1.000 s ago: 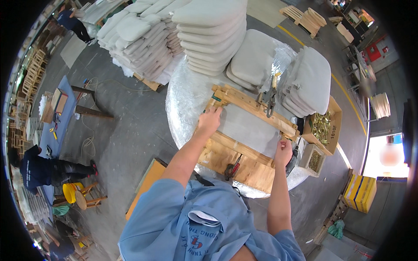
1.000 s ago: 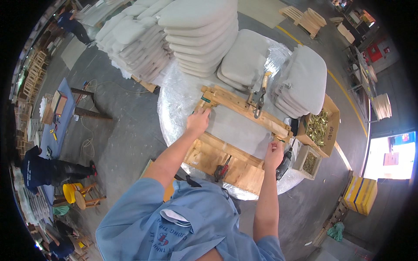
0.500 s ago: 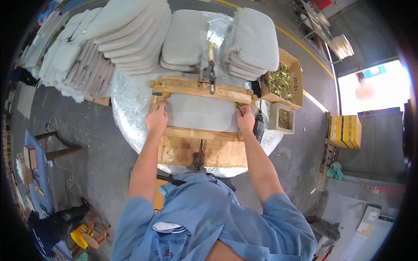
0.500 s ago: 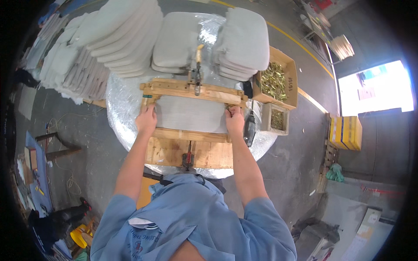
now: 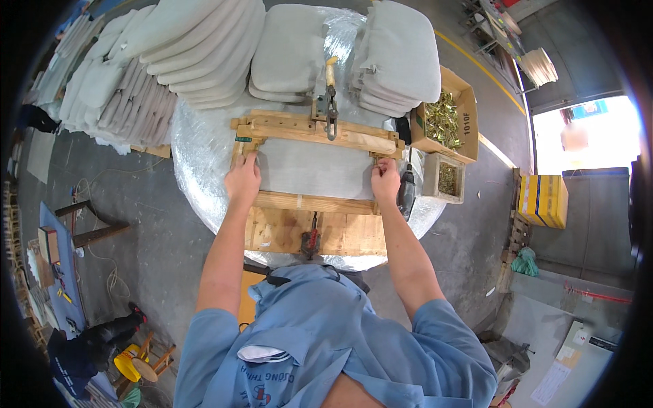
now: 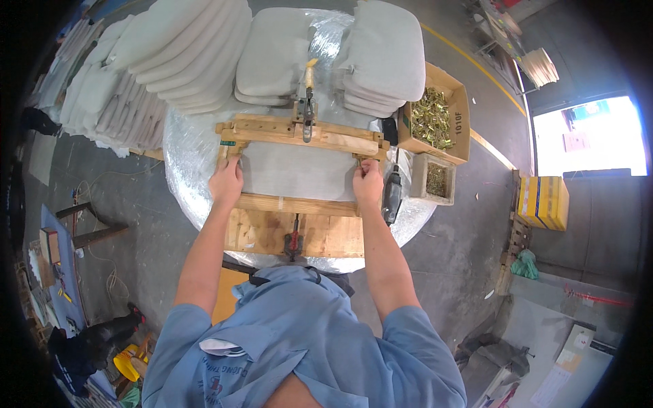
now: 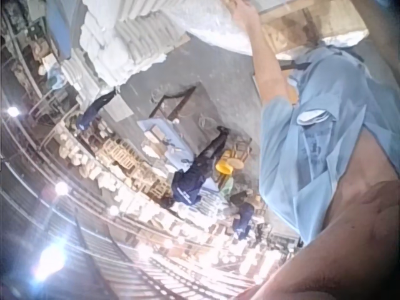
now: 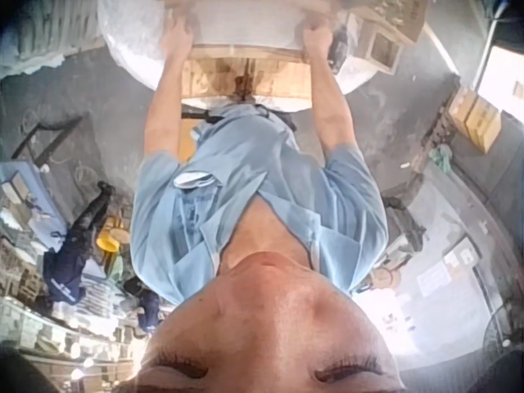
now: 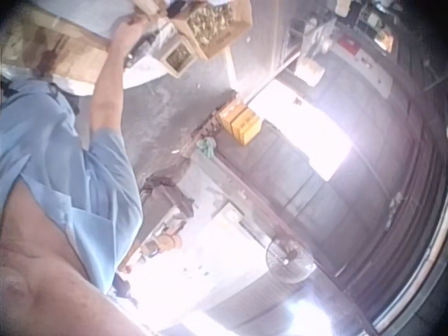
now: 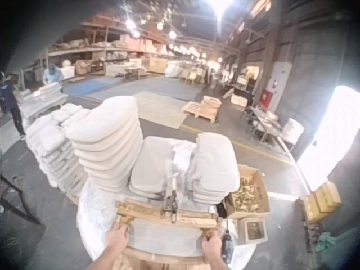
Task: The person assembles gray fabric cushions by placing them into a wooden jig, securing them with clamps, and using a pneumatic drill to fasten them. The person repeatedly handles cushions, aligns them in the jig, and stacks completed units.
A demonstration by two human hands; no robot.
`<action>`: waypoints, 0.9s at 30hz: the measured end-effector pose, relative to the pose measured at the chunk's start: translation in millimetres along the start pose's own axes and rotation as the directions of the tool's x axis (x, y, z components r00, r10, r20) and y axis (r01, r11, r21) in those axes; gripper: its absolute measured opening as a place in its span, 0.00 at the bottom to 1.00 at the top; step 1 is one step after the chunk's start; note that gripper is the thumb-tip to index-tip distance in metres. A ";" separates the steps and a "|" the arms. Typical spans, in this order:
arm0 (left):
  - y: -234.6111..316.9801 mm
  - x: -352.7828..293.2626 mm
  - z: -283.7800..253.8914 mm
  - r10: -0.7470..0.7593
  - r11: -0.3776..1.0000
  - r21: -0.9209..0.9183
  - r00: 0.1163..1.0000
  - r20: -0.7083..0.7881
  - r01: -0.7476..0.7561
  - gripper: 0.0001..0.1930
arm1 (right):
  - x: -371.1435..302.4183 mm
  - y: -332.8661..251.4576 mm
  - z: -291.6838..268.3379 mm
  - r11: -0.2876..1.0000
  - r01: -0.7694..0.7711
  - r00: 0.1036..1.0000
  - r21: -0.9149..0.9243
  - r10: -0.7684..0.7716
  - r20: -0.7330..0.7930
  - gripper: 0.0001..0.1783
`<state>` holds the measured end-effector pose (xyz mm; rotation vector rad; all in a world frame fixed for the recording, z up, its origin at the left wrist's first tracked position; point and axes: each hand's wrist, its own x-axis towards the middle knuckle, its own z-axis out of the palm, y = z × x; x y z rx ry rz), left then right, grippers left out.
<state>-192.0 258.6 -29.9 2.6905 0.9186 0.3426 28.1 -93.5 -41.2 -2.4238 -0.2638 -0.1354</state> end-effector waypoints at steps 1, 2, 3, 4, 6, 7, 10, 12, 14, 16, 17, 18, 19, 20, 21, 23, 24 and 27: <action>-0.6 -0.3 -0.4 0.002 1.000 0.005 1.000 -0.006 -0.002 0.16 | -1.0 -2.2 -0.8 1.000 -0.005 1.000 0.005 0.005 0.001 0.13; -1.2 0.0 0.6 0.006 1.000 0.010 1.000 -0.012 -0.006 0.16 | -1.0 -4.8 -2.2 1.000 -0.009 1.000 0.009 0.009 0.000 0.13; -1.7 0.3 1.7 0.010 1.000 0.014 1.000 -0.019 -0.010 0.16 | -0.6 -7.6 -3.3 1.000 -0.029 1.000 0.005 0.029 0.004 0.13; -2.1 0.2 2.7 0.009 1.000 0.008 1.000 -0.020 -0.009 0.16 | 0.0 -10.5 -4.4 0.999 -0.048 0.999 0.000 0.048 0.008 0.13; -1.8 1.0 1.9 0.010 1.000 -0.005 1.000 -0.022 -0.010 0.16 | 0.6 -10.3 -4.2 0.999 -0.050 0.999 -0.015 0.050 0.002 0.13; -0.4 -0.6 1.9 0.007 1.000 -0.012 1.000 -0.013 -0.007 0.16 | 0.6 -10.1 -5.2 0.999 -0.029 1.000 -0.025 0.029 -0.005 0.13; -3.8 -3.0 -2.4 -0.020 1.000 -0.007 1.000 -0.006 0.020 0.17 | 2.8 -19.7 -4.3 0.999 -0.046 0.999 -0.006 0.046 0.000 0.13; 0.6 -1.5 -4.8 -0.042 0.999 0.013 0.997 0.069 0.041 0.17 | -1.2 -19.8 -5.6 0.997 -0.074 0.997 0.011 0.074 -0.014 0.13; 4.7 4.2 -4.5 -0.042 0.999 0.004 0.993 0.110 0.042 0.16 | 1.4 -14.2 -6.9 0.994 -0.104 0.994 -0.015 0.104 -0.030 0.13; -4.8 0.0 -0.8 -0.018 0.999 -0.038 0.999 0.045 0.020 0.16 | 3.1 -15.4 -0.7 0.993 -0.113 0.994 -0.028 0.112 -0.011 0.13; -8.7 -2.6 0.0 0.000 0.998 -0.060 1.000 0.006 0.000 0.16 | 3.7 -14.1 3.1 0.994 -0.109 0.994 -0.018 0.109 -0.010 0.13; -6.8 -3.2 -1.3 -0.007 0.998 -0.060 1.000 0.003 0.007 0.16 | 4.6 -9.1 5.0 0.992 -0.116 0.993 -0.041 0.116 -0.009 0.12; -5.4 -4.9 -2.5 -0.016 0.998 -0.062 1.000 0.000 0.016 0.16 | 6.8 -6.9 8.8 0.991 -0.120 0.993 -0.065 0.120 -0.007 0.12; -4.0 -5.0 -4.7 -0.017 0.998 -0.068 1.000 -0.002 0.017 0.15 | 9.6 -6.3 10.0 0.990 -0.122 0.992 -0.076 0.123 0.007 0.12; -4.6 -6.4 -4.1 -0.022 0.997 -0.068 1.000 -0.008 0.021 0.15 | 12.3 -4.7 8.9 0.988 -0.126 0.992 -0.090 0.128 0.018 0.12; -8.2 -8.6 -3.1 -0.030 0.997 -0.072 0.999 -0.014 0.029 0.15 | 20.7 -2.9 11.3 0.985 -0.137 0.988 -0.102 0.143 0.058 0.14; -4.3 -8.3 -6.4 -0.043 0.996 -0.078 0.999 0.019 0.045 0.15 | 25.3 2.5 11.3 0.983 -0.151 0.984 -0.105 0.160 0.079 0.15; 4.3 -4.8 -18.1 -0.065 0.992 -0.105 0.994 0.090 0.074 0.16 | 41.4 30.7 15.0 0.968 -0.207 0.966 -0.141 0.225 0.127 0.22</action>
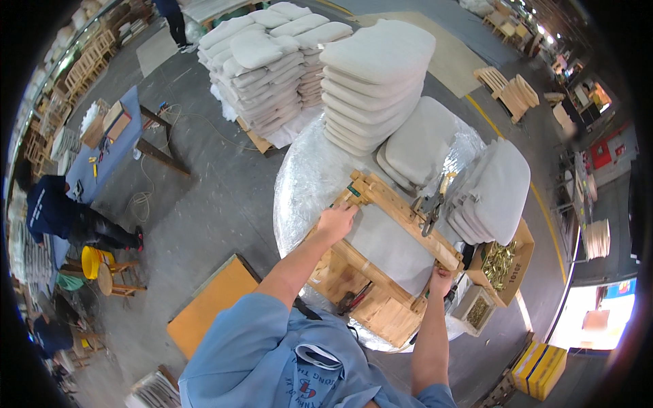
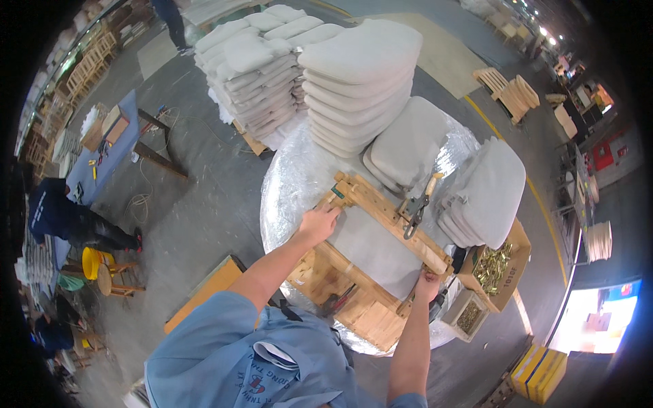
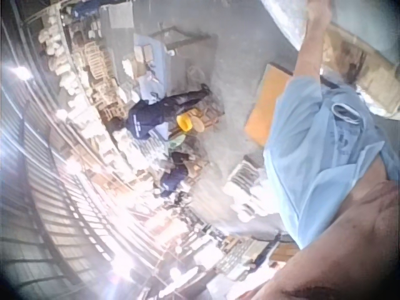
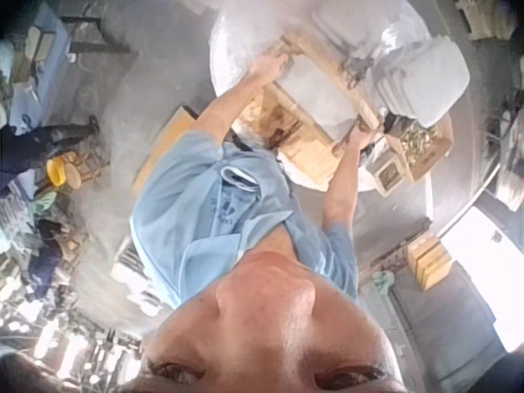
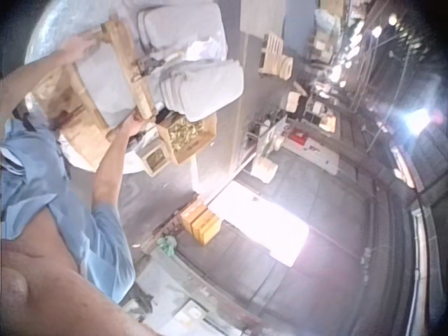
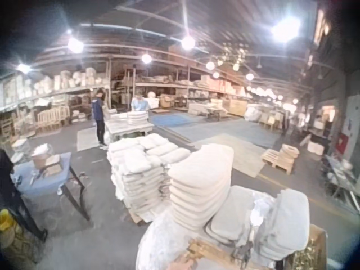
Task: The person assembles gray fabric cushions by placing them into a wooden jig, securing them with clamps, and using a pneumatic drill to fasten them. The person repeatedly handles cushions, aligns them in the jig, and stacks completed units.
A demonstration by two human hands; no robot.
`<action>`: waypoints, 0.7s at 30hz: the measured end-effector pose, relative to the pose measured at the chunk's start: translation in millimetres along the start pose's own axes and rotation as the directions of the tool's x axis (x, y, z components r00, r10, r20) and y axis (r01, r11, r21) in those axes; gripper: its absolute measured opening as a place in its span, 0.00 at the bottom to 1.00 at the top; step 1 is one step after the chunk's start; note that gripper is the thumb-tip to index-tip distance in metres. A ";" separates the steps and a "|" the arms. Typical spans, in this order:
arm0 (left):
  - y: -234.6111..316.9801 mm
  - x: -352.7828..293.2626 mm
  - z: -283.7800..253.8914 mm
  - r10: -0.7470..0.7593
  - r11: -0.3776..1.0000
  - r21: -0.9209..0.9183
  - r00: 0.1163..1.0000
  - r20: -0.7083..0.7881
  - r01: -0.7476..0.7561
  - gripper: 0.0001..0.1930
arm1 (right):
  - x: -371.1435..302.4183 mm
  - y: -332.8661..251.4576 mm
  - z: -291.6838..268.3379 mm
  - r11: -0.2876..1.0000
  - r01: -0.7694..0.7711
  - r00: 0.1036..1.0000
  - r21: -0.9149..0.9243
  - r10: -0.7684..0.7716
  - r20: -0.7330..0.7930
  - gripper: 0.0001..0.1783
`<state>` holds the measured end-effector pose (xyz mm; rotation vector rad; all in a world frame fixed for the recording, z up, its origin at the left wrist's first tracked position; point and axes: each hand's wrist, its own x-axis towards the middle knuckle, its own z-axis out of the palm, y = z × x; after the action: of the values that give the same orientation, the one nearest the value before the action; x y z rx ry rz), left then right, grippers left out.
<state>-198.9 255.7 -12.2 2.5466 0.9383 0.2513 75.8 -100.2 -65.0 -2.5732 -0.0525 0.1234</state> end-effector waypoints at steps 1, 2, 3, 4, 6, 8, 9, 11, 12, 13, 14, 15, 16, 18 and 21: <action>0.7 -0.4 -1.6 -0.004 1.000 -0.013 1.000 0.007 0.004 0.17 | 4.1 5.5 1.6 1.000 -0.003 1.000 -0.005 0.003 0.020 0.23; -0.2 -2.2 -1.6 -0.010 1.000 -0.023 1.000 0.017 0.011 0.17 | 4.9 2.7 1.3 1.000 -0.008 0.999 -0.010 0.008 0.045 0.24; -1.2 -3.4 -1.7 -0.016 0.999 -0.028 1.000 0.011 0.017 0.17 | 4.3 0.5 1.8 0.999 -0.026 0.997 0.023 0.025 0.069 0.25; -2.2 -4.2 -1.6 -0.021 0.999 -0.032 1.000 0.005 0.021 0.17 | 3.8 -2.1 3.0 1.000 -0.005 0.999 -0.005 0.005 0.049 0.24; -3.1 -3.5 -1.1 -0.027 0.999 -0.035 1.000 0.014 0.028 0.17 | 2.6 -1.2 2.6 0.998 0.027 1.000 -0.058 -0.027 0.002 0.24; -3.5 -1.7 0.2 -0.037 0.999 -0.029 0.998 0.044 0.038 0.18 | 4.2 -0.7 2.9 0.998 0.040 0.999 -0.056 -0.041 -0.017 0.23; -4.2 -1.1 0.8 -0.028 0.999 -0.037 0.999 0.027 0.029 0.18 | 5.0 0.1 3.2 0.997 0.044 0.999 -0.056 -0.046 -0.028 0.23; -6.1 -1.0 1.9 -0.010 0.999 -0.051 1.000 -0.004 0.009 0.17 | 7.0 0.7 3.3 0.996 0.051 0.999 -0.077 -0.051 -0.001 0.24; -6.3 -1.2 2.5 -0.013 0.999 -0.047 1.000 0.000 0.013 0.18 | 7.6 1.5 2.1 0.995 0.053 0.999 -0.088 -0.052 0.012 0.24; -6.3 -1.2 3.3 -0.016 0.999 -0.044 1.000 0.003 0.017 0.18 | 7.3 2.6 1.2 0.995 0.045 0.999 -0.092 -0.045 0.005 0.23; -6.5 -1.3 2.7 -0.020 0.999 -0.039 1.000 0.009 0.020 0.18 | 4.3 1.4 1.7 0.995 0.036 0.999 -0.095 -0.037 -0.001 0.23; -6.3 -1.1 2.3 -0.020 0.999 -0.040 1.000 0.011 0.021 0.18 | 3.0 -0.5 1.7 0.995 0.027 1.000 -0.097 -0.028 -0.007 0.22; -5.8 -0.7 2.0 -0.020 0.999 -0.042 1.000 0.014 0.021 0.18 | 3.6 -2.9 0.9 0.995 0.036 0.999 -0.097 -0.036 0.003 0.22; -7.9 -1.3 5.8 -0.013 0.999 -0.041 1.000 0.010 0.014 0.18 | 3.1 -2.5 -2.2 0.994 0.048 0.999 -0.100 -0.046 0.024 0.22; -9.9 1.1 8.5 0.004 1.000 -0.023 1.000 -0.012 -0.004 0.18 | -0.9 -6.6 -4.0 0.991 0.050 0.999 -0.128 -0.052 -0.011 0.23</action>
<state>-201.3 260.6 -24.1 2.5290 0.9293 0.2771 75.2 -96.9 -58.1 -2.6977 -0.1240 0.0850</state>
